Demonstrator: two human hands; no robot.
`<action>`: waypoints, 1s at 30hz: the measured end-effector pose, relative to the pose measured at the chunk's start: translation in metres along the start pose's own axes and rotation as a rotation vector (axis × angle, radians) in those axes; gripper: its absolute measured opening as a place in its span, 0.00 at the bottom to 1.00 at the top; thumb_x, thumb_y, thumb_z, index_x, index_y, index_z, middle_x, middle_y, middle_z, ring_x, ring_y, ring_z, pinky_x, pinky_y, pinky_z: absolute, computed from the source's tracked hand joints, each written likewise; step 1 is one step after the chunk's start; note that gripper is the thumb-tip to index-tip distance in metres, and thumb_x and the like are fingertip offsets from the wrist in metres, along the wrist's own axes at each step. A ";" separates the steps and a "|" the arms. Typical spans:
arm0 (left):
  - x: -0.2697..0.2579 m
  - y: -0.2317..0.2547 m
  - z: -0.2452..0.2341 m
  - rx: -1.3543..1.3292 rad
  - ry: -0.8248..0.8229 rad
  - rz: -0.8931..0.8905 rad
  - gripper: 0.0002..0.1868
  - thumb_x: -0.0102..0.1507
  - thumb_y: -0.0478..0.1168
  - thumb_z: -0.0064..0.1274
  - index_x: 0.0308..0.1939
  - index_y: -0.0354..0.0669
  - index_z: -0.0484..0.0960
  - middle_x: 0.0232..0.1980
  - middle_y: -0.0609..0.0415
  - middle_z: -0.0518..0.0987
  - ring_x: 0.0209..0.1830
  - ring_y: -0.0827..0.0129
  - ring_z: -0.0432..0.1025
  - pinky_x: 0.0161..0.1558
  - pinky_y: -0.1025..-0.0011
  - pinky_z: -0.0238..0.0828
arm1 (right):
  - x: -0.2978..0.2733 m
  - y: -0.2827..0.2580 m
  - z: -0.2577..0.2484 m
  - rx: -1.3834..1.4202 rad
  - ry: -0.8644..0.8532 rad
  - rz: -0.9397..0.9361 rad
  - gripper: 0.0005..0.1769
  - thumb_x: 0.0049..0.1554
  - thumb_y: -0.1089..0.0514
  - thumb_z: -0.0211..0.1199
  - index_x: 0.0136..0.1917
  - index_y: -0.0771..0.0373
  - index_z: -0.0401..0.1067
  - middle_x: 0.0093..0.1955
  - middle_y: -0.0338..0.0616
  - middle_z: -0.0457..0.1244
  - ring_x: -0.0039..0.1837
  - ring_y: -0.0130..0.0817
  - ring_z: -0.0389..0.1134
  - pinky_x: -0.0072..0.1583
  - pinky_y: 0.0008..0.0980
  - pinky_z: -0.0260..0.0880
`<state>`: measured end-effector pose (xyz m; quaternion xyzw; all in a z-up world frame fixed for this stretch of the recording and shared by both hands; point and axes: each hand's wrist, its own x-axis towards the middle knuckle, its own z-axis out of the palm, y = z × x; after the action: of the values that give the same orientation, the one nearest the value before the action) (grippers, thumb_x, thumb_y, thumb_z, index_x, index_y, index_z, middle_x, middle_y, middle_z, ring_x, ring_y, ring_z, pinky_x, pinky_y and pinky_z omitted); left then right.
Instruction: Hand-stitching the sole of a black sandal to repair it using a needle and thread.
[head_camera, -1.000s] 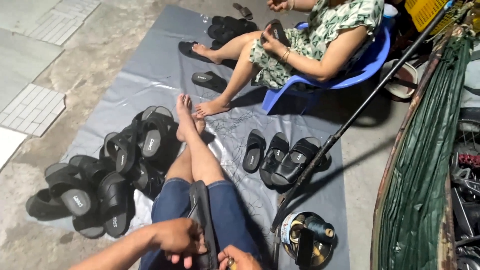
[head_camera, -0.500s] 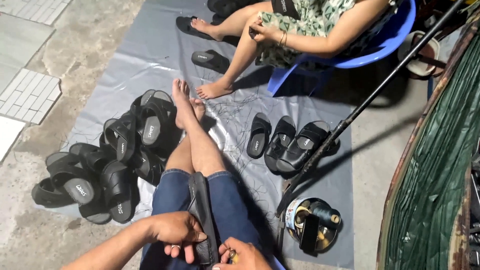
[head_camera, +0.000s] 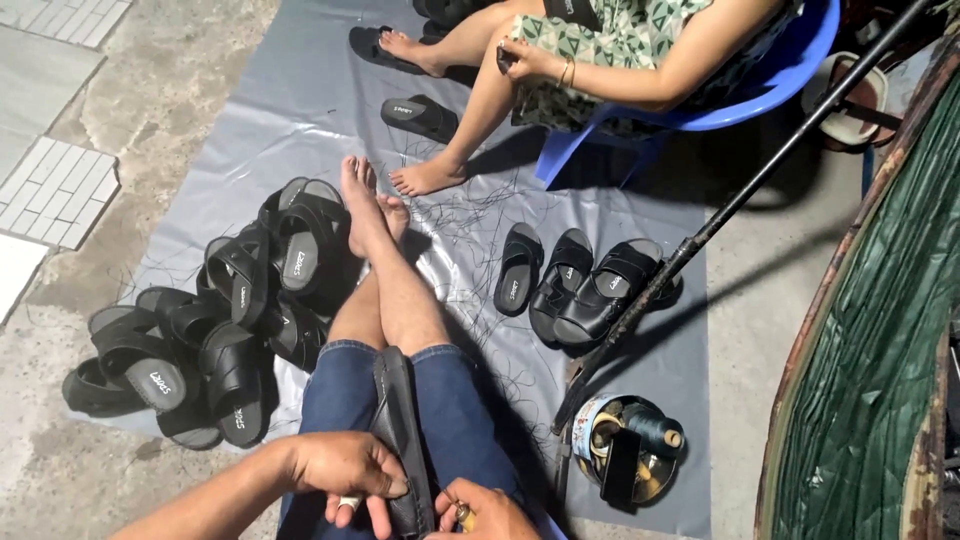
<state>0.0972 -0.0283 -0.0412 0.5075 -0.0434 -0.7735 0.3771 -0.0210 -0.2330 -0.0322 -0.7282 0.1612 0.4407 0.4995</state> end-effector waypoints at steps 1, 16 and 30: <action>-0.001 0.002 0.002 0.003 0.003 0.004 0.09 0.67 0.43 0.43 0.33 0.45 0.70 0.37 0.49 0.81 0.11 0.81 0.67 0.13 0.87 0.65 | -0.003 -0.005 -0.001 -0.004 0.003 -0.003 0.14 0.43 0.52 0.70 0.39 0.52 0.66 0.32 0.24 0.61 0.36 0.10 0.60 0.44 0.11 0.60; 0.023 0.007 -0.002 0.383 -0.044 -0.212 0.17 0.65 0.52 0.46 0.45 0.42 0.72 0.34 0.53 0.79 0.16 0.81 0.70 0.15 0.84 0.67 | 0.002 0.000 0.000 0.106 -0.033 0.017 0.11 0.46 0.58 0.68 0.41 0.54 0.67 0.33 0.26 0.60 0.37 0.12 0.59 0.45 0.11 0.58; 0.007 -0.004 -0.004 0.141 -0.093 -0.103 0.10 0.66 0.47 0.46 0.44 0.46 0.70 0.38 0.51 0.80 0.15 0.81 0.69 0.15 0.85 0.68 | 0.004 -0.002 0.001 0.024 -0.040 0.002 0.15 0.44 0.51 0.70 0.42 0.53 0.69 0.32 0.25 0.60 0.37 0.12 0.59 0.44 0.13 0.59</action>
<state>0.0967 -0.0284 -0.0497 0.4977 -0.0891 -0.8098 0.2976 -0.0179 -0.2306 -0.0343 -0.7130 0.1572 0.4539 0.5109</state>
